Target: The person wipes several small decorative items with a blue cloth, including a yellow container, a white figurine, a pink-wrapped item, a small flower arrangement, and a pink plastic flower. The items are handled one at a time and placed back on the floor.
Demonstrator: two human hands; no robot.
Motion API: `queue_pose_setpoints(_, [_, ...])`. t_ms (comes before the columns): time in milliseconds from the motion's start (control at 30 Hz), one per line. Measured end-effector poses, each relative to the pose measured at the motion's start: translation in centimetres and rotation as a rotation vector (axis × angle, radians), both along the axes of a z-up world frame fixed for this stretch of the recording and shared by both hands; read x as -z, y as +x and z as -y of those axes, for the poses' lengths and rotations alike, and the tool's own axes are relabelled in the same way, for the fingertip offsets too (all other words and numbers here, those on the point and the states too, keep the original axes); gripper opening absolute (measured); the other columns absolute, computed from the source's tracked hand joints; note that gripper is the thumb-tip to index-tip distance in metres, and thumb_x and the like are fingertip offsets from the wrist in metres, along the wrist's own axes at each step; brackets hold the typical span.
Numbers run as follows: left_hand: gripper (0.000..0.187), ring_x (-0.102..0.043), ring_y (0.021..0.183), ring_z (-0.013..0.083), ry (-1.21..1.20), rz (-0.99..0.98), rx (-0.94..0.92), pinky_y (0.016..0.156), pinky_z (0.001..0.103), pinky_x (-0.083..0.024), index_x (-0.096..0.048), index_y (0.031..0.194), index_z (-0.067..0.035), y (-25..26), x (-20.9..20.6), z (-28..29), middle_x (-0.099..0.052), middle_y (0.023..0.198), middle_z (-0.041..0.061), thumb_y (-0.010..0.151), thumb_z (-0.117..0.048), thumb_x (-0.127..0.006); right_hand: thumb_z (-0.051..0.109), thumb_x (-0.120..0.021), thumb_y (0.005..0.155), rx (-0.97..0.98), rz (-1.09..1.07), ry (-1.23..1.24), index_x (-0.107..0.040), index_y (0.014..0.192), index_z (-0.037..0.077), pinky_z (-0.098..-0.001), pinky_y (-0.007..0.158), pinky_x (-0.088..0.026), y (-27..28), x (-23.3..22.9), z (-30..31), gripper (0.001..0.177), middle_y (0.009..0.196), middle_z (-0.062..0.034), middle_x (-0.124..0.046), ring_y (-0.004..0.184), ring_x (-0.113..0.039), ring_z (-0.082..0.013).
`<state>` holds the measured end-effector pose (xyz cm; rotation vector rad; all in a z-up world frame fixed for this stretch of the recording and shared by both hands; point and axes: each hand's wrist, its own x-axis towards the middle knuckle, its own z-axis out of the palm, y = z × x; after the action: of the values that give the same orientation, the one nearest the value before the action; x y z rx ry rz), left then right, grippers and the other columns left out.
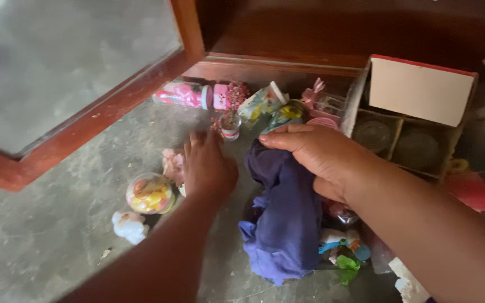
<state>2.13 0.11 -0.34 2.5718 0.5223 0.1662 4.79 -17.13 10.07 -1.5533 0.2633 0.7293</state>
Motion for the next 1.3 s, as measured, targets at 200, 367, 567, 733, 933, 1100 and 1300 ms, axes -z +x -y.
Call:
queue_pose_setpoints(200, [0.037, -0.04, 0.139, 0.0435, -0.085, 0.184, 0.149, 0.111, 0.048, -0.039, -0.076, 0.11, -0.023, 8.1, 3.3, -1.7, -0.025, 0.162, 0.021, 0.073, -0.019, -0.079, 0.022, -0.07, 0.084, 0.009, -0.015, 0.068, -0.076, 0.103, 0.008, -0.0379, 0.076, -0.058, 0.5, 0.3, 0.8, 0.024, 0.102, -0.0066, -0.078, 0.092, -0.072, -0.0183])
queue_pose_setpoints(367, [0.036, -0.014, 0.156, 0.0492, 0.115, -0.011, 0.483, 0.125, 0.045, -0.025, -0.076, 0.121, -0.029, 14.0, 6.4, -3.1, -0.05, 0.151, 0.006, 0.087, -0.038, -0.077, 0.023, -0.07, 0.088, 0.029, -0.037, 0.02, -0.074, 0.101, 0.008, -0.0349, 0.076, -0.056, 1.1, 1.1, 1.6, 0.02, 0.1, -0.0049, -0.075, 0.089, -0.067, -0.0154])
queue_pose_setpoints(567, [0.042, -0.044, 0.138, 0.0302, 0.058, 0.04, 0.274, 0.109, 0.051, -0.032, -0.073, 0.118, -0.019, 13.3, 7.5, -1.8, -0.054, 0.143, 0.012, 0.077, -0.031, -0.075, 0.024, -0.07, 0.088, 0.017, 0.026, -0.003, -0.076, 0.102, 0.008, -0.0296, 0.077, -0.055, 1.4, 1.3, 1.9, 0.022, 0.104, -0.0056, -0.077, 0.09, -0.067, -0.0122])
queue_pose_setpoints(733, [0.027, -0.062, 0.12, 0.0334, -0.139, 0.211, 0.163, 0.105, 0.044, -0.046, -0.079, 0.104, -0.015, 9.5, 5.8, -1.3, -0.066, 0.128, 0.014, 0.08, -0.025, -0.073, 0.026, -0.068, 0.093, -0.015, 0.105, -0.1, -0.077, 0.11, 0.01, -0.036, 0.081, -0.039, 0.8, 0.8, 1.5, 0.025, 0.114, -0.0018, -0.075, 0.098, -0.06, -0.01])
queue_pose_setpoints(933, [0.028, -0.072, 0.095, 0.0347, -0.253, 0.223, 0.126, 0.086, 0.046, -0.054, -0.081, 0.087, -0.011, 4.3, -1.2, -1.5, -0.076, 0.095, 0.017, 0.084, -0.038, -0.074, 0.034, -0.068, 0.09, 0.033, 0.078, -0.075, -0.076, 0.118, 0.017, -0.0451, 0.088, -0.048, -0.6, -1.0, 0.3, 0.034, 0.127, -0.006, -0.07, 0.107, -0.062, -0.0179])
queue_pose_setpoints(1100, [0.034, -0.074, 0.075, 0.0324, -0.298, 0.495, -0.068, 0.072, 0.043, -0.056, -0.078, 0.08, -0.008, 0.4, -9.2, -1.1, -0.074, 0.077, 0.016, 0.078, -0.043, -0.08, 0.036, -0.067, 0.098, 0.039, 0.177, -0.166, -0.075, 0.124, 0.017, -0.0371, 0.093, -0.041, -2.1, -2.6, -1.0, 0.032, 0.126, 0.0032, -0.07, 0.111, -0.055, -0.0076])
queue_pose_setpoints(1300, [0.032, -0.059, 0.058, 0.023, -0.388, 0.646, -0.148, 0.06, 0.039, -0.051, -0.071, 0.067, -0.003, -1.8, -18.7, -1.2, -0.066, 0.061, 0.016, 0.081, -0.031, -0.078, 0.024, -0.076, 0.089, -0.041, 0.436, 0.055, -0.075, 0.111, 0.002, -0.0307, 0.093, -0.05, -3.7, -5.1, -1.9, 0.031, 0.113, -0.0113, -0.077, 0.103, -0.067, -0.0153])
